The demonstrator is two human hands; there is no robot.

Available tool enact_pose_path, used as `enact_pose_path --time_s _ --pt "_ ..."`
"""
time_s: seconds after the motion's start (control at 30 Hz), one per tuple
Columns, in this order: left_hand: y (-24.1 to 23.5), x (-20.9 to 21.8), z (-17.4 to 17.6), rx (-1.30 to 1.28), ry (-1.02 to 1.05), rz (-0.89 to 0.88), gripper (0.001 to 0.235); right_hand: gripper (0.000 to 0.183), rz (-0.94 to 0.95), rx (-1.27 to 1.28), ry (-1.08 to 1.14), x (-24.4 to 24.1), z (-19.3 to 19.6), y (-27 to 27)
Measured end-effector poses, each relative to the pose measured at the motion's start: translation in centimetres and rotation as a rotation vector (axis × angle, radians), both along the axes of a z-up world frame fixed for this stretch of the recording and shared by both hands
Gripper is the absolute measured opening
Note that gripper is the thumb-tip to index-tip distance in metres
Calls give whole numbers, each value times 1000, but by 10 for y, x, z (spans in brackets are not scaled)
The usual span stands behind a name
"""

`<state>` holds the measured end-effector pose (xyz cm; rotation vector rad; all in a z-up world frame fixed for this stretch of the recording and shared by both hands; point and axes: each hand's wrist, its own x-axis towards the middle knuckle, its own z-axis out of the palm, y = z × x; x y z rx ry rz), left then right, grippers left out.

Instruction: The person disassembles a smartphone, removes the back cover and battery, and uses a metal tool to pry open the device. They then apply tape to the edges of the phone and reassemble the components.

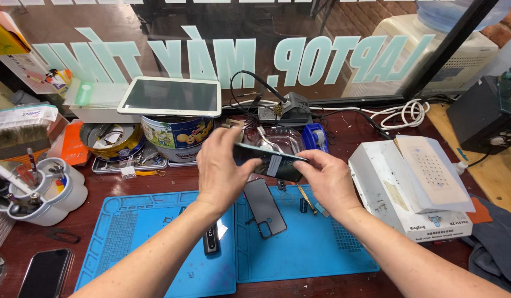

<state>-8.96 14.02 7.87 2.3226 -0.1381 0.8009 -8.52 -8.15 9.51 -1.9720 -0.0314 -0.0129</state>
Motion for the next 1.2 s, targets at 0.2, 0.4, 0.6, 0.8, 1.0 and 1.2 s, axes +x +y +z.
enact_pose_path --time_s 0.2,0.4,0.6,0.8,1.0,1.2 --pt "-13 23 -15 -1288 895 -48 94 22 -60 163 25 2 -8 15" --pt "-11 17 -32 -1521 897 -76 67 25 64 -12 -16 -24 -42 55" --pt "17 0 -47 -1431 1004 238 44 28 134 -168 92 2 -77 1" --pt "-14 -26 -53 -1450 1177 147 45 25 64 -30 486 15 -87 -22" --pt "-49 -20 -45 -1436 1107 90 54 31 401 105 355 3 -61 1" --pt "-49 -21 -32 -1430 996 130 56 33 465 -27 203 5 -42 8"
